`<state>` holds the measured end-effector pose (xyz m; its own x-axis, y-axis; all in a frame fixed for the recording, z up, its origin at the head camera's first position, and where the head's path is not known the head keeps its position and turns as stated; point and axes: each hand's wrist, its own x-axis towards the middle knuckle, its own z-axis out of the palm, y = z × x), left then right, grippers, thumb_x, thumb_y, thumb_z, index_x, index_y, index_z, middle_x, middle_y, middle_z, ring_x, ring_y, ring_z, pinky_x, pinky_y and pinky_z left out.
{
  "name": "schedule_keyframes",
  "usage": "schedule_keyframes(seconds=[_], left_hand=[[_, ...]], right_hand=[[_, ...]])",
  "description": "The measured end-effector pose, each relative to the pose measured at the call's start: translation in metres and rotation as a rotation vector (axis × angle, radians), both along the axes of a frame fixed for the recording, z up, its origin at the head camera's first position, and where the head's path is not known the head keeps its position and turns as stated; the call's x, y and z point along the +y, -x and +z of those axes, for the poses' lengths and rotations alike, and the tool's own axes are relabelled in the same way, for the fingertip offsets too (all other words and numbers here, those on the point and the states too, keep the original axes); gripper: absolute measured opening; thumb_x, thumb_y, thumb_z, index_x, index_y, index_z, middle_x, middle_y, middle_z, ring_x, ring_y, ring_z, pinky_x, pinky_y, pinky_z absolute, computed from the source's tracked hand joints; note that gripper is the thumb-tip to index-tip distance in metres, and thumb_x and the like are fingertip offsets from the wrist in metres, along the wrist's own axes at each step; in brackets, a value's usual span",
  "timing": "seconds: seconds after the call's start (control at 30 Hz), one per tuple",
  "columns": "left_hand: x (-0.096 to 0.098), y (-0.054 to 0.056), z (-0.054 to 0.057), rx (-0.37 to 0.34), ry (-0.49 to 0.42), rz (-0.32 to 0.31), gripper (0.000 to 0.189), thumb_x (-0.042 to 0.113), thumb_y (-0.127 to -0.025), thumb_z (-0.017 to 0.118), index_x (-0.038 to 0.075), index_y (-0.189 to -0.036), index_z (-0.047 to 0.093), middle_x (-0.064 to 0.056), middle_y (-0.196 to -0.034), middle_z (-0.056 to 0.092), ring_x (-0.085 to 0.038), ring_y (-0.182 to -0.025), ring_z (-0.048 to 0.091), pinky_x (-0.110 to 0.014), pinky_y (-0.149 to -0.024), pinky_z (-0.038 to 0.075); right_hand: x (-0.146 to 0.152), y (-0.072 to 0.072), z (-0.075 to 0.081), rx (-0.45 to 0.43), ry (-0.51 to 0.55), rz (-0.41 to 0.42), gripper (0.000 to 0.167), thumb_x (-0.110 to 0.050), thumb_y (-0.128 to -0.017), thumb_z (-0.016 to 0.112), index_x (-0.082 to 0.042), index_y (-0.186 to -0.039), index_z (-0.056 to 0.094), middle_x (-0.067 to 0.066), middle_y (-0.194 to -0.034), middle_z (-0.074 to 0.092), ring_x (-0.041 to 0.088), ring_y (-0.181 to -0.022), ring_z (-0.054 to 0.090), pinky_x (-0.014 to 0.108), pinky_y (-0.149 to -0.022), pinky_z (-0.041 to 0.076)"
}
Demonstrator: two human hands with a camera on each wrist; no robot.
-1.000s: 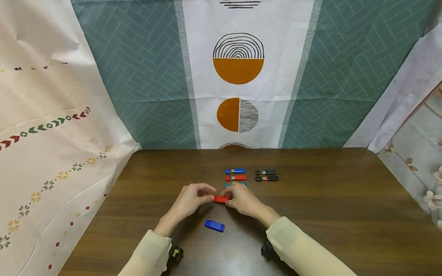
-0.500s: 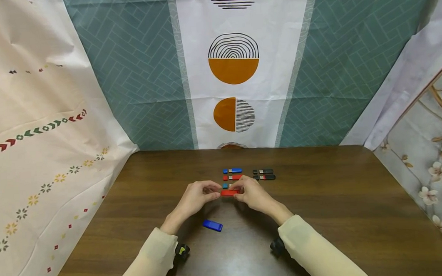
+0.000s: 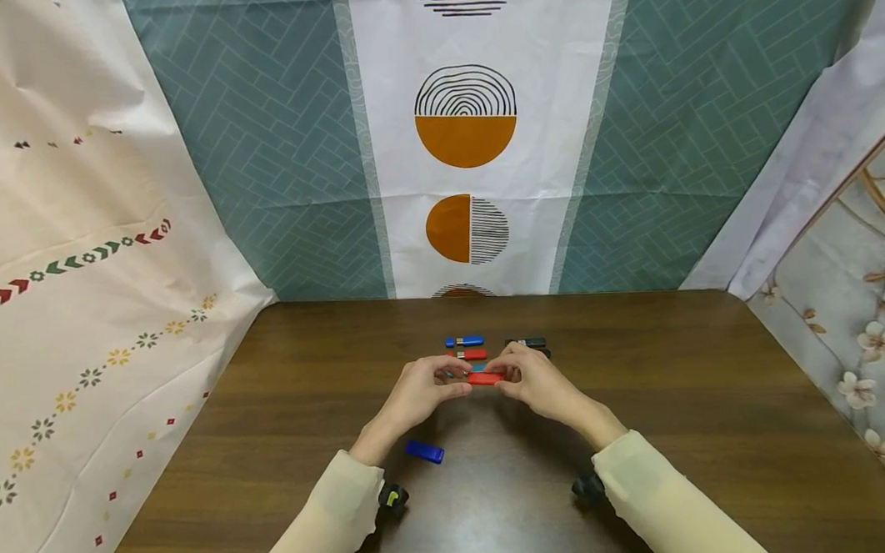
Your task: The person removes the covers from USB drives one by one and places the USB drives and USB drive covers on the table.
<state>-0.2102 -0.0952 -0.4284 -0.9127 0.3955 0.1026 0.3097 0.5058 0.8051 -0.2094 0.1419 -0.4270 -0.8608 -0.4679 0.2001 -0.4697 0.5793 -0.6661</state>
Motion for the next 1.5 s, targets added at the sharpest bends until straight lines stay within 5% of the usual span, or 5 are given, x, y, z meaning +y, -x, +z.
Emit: schedule_keyframes(seconds=[0.43, 1.2, 1.3, 1.43, 1.5], left_hand=[[0.026, 0.001, -0.004, 0.019, -0.010, -0.026, 0.031, 0.020, -0.095, 0.079, 0.013, -0.124, 0.075, -0.001, -0.111, 0.075, -0.016, -0.093, 0.069, -0.034, -0.080, 0.057], [0.053, 0.001, -0.007, 0.063, -0.053, 0.073, 0.019, 0.021, -0.090, 0.083, 0.016, -0.108, 0.081, 0.010, -0.084, 0.071, -0.006, -0.076, 0.063, -0.026, -0.065, 0.052], [0.056, 0.001, -0.007, 0.081, -0.055, 0.079, 0.018, 0.021, -0.090, 0.083, 0.016, -0.107, 0.081, 0.011, -0.082, 0.072, -0.004, -0.074, 0.063, -0.034, -0.085, 0.054], [0.057, 0.002, -0.007, 0.097, -0.060, 0.080, 0.019, 0.022, -0.089, 0.083, 0.015, -0.107, 0.081, 0.011, -0.082, 0.073, -0.003, -0.073, 0.063, -0.044, -0.094, 0.052], [0.057, 0.001, -0.007, 0.096, -0.065, 0.077, 0.020, 0.022, -0.089, 0.083, 0.014, -0.107, 0.081, 0.010, -0.083, 0.073, -0.004, -0.074, 0.064, -0.040, -0.083, 0.056]], right_hand=[[0.022, -0.006, -0.001, 0.017, 0.081, -0.003, 0.022, 0.000, -0.093, 0.076, -0.005, -0.115, 0.078, 0.001, -0.099, 0.060, 0.012, -0.077, 0.053, 0.027, -0.067, 0.048], [0.039, -0.009, -0.001, 0.054, 0.135, -0.038, 0.029, 0.005, -0.091, 0.077, -0.005, -0.118, 0.077, 0.003, -0.104, 0.062, 0.013, -0.076, 0.055, 0.026, -0.065, 0.048], [0.041, -0.011, -0.004, 0.052, 0.140, -0.067, 0.030, 0.004, -0.090, 0.078, -0.006, -0.118, 0.077, 0.003, -0.104, 0.062, 0.014, -0.077, 0.056, 0.026, -0.066, 0.049], [0.044, -0.012, -0.007, 0.045, 0.134, -0.106, 0.029, -0.002, -0.091, 0.079, -0.006, -0.119, 0.076, 0.002, -0.103, 0.064, 0.014, -0.081, 0.060, 0.028, -0.070, 0.051], [0.044, -0.013, -0.008, 0.037, 0.130, -0.123, 0.028, -0.005, -0.092, 0.079, -0.006, -0.119, 0.076, 0.001, -0.101, 0.065, 0.015, -0.083, 0.061, 0.028, -0.072, 0.052]])
